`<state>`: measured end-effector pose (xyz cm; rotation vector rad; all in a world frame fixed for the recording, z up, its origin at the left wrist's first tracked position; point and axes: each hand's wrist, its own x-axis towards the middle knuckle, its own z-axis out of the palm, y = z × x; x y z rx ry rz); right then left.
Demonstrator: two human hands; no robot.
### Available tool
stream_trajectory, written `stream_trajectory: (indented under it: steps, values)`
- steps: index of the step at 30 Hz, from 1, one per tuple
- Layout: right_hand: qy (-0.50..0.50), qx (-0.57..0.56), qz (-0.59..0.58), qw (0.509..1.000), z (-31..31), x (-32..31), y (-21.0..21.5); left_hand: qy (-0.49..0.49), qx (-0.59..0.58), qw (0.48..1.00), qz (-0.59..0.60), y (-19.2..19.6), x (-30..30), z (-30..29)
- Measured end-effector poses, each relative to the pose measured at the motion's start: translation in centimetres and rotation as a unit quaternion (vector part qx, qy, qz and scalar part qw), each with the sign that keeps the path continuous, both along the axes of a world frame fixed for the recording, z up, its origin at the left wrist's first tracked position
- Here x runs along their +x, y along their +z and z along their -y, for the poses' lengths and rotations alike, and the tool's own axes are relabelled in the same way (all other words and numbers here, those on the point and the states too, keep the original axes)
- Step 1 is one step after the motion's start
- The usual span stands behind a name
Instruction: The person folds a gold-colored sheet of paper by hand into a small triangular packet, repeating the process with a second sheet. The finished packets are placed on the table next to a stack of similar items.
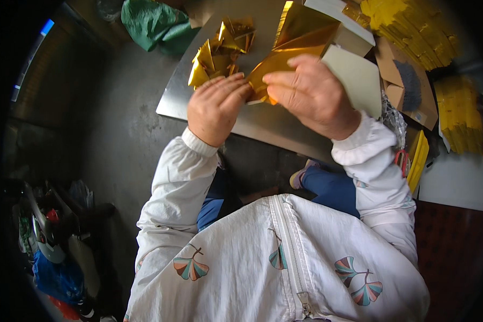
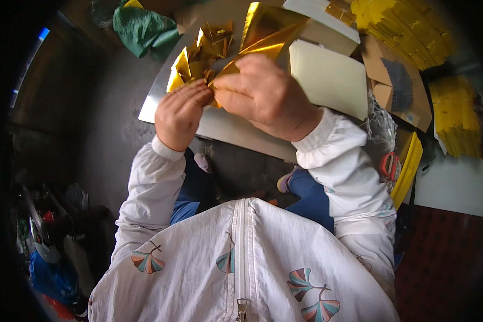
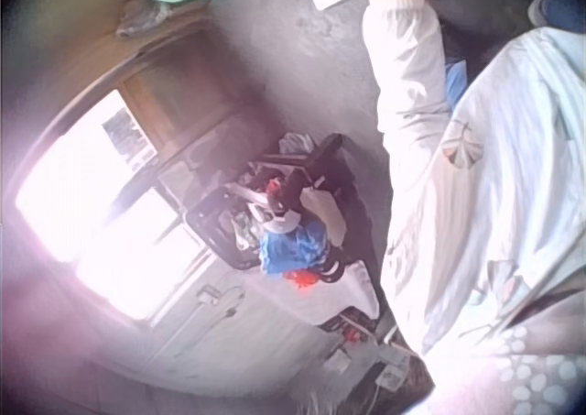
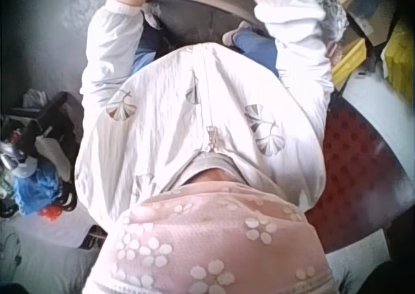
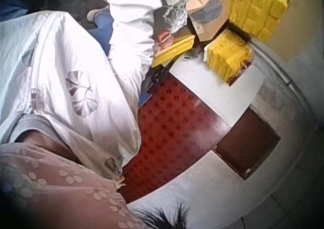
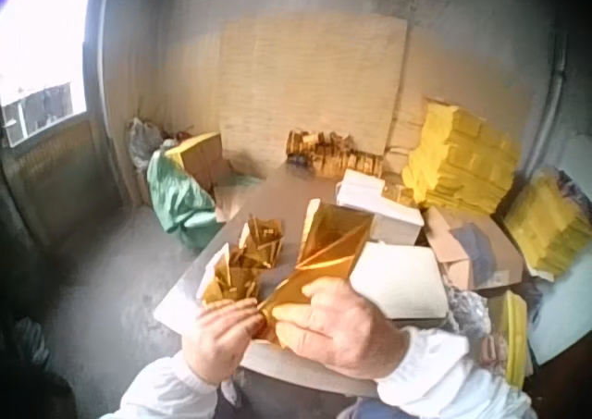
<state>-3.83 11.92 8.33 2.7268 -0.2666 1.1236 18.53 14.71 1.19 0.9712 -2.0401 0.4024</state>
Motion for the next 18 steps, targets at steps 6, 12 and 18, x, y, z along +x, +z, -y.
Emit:
stream_trajectory:
  steps: [6, 12, 18]
  values:
    - [-0.028, 0.19, -0.011, 0.981, -2.6, -1.0, -13.1, 0.046, 0.209, 0.969, 0.124, -9.2, -0.8, -3.9]
    - [-0.083, 0.299, 0.048, 0.949, -3.4, -1.3, -15.8, 0.082, 0.272, 0.952, 0.115, -9.9, -1.5, -5.7]
    - [-0.136, 0.378, 0.051, 0.914, -2.8, -0.4, -14.8, 0.046, 0.311, 0.948, 0.055, -10.0, -1.4, -5.8]
